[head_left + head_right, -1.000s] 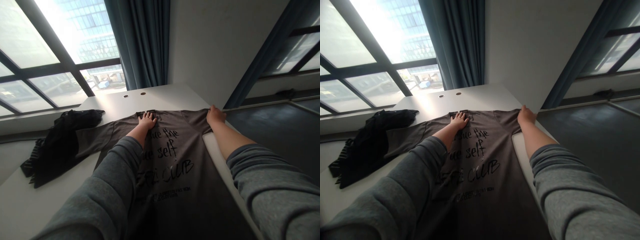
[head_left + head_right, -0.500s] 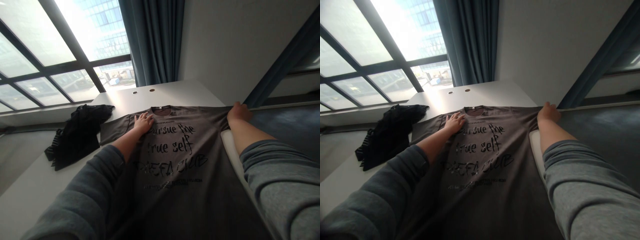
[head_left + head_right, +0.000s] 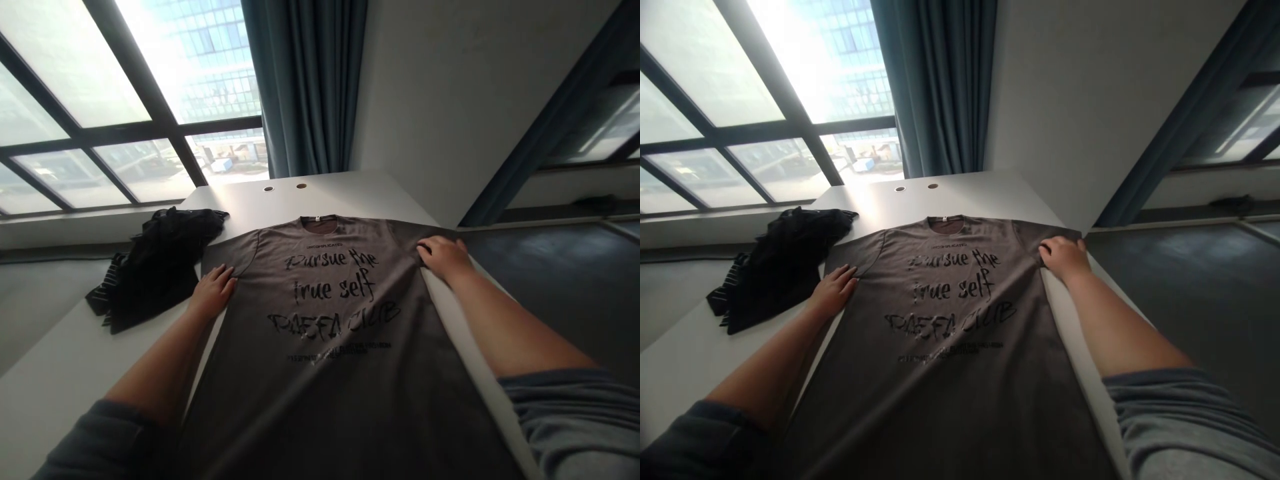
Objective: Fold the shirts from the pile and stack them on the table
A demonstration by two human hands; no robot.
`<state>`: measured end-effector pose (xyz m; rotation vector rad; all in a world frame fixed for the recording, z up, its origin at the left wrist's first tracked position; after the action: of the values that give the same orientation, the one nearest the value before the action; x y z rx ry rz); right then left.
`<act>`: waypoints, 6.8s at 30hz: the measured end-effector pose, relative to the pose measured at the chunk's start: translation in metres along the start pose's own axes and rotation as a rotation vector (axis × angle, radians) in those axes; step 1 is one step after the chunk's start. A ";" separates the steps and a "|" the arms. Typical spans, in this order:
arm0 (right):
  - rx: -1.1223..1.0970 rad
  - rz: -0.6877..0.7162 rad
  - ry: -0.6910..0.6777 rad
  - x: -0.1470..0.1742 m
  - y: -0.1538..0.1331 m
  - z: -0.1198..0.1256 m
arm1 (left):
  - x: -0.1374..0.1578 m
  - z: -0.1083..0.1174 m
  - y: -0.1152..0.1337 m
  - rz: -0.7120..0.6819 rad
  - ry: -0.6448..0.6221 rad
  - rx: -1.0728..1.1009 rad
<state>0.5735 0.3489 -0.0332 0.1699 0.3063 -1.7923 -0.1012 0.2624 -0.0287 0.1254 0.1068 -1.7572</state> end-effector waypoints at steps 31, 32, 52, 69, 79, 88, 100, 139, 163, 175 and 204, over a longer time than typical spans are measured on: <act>-0.207 0.084 -0.135 0.383 0.005 0.126 | 0.258 0.068 0.094 -0.397 -0.031 0.219; -0.219 0.087 -0.136 0.381 0.009 0.130 | 0.261 0.067 0.094 -0.398 -0.036 0.214; -0.037 0.005 -0.320 0.378 0.037 0.146 | 0.324 0.076 0.110 -0.534 0.011 0.279; -0.076 0.331 -0.133 0.309 -0.040 0.131 | 0.201 0.091 0.135 -0.492 -0.061 0.357; -0.160 0.375 -0.380 0.304 -0.038 0.081 | 0.136 0.021 0.127 -0.398 -0.096 0.225; -0.140 0.372 -0.376 0.304 -0.037 0.077 | 0.140 0.025 0.129 -0.398 -0.114 0.191; -0.137 0.361 -0.383 0.306 -0.040 0.089 | 0.140 0.030 0.124 -0.435 -0.075 0.270; -0.182 0.335 -0.299 0.306 -0.032 0.085 | -0.014 0.019 -0.019 0.462 0.227 0.175; -0.173 0.335 -0.274 0.312 -0.024 0.081 | -0.043 0.019 -0.011 0.334 0.284 0.270; -0.172 0.395 -0.175 0.313 -0.030 0.086 | -0.041 0.015 -0.008 0.250 0.368 0.359; -0.173 0.375 -0.188 0.313 -0.030 0.085 | -0.037 0.050 0.109 -0.286 0.220 0.171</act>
<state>0.4727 0.0390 -0.0348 -0.0622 0.2727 -1.3912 0.0117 0.2707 0.0262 0.4477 0.1393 -2.0323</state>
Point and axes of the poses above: each hand's wrist, its own x-axis away from the middle knuckle, its own z-axis out of the back of the hand, y = z × x, the point moved 2 cm from there along -x, towards the middle knuckle, and after that the axes turned 11 degrees about -z, right-handed, at the moved point
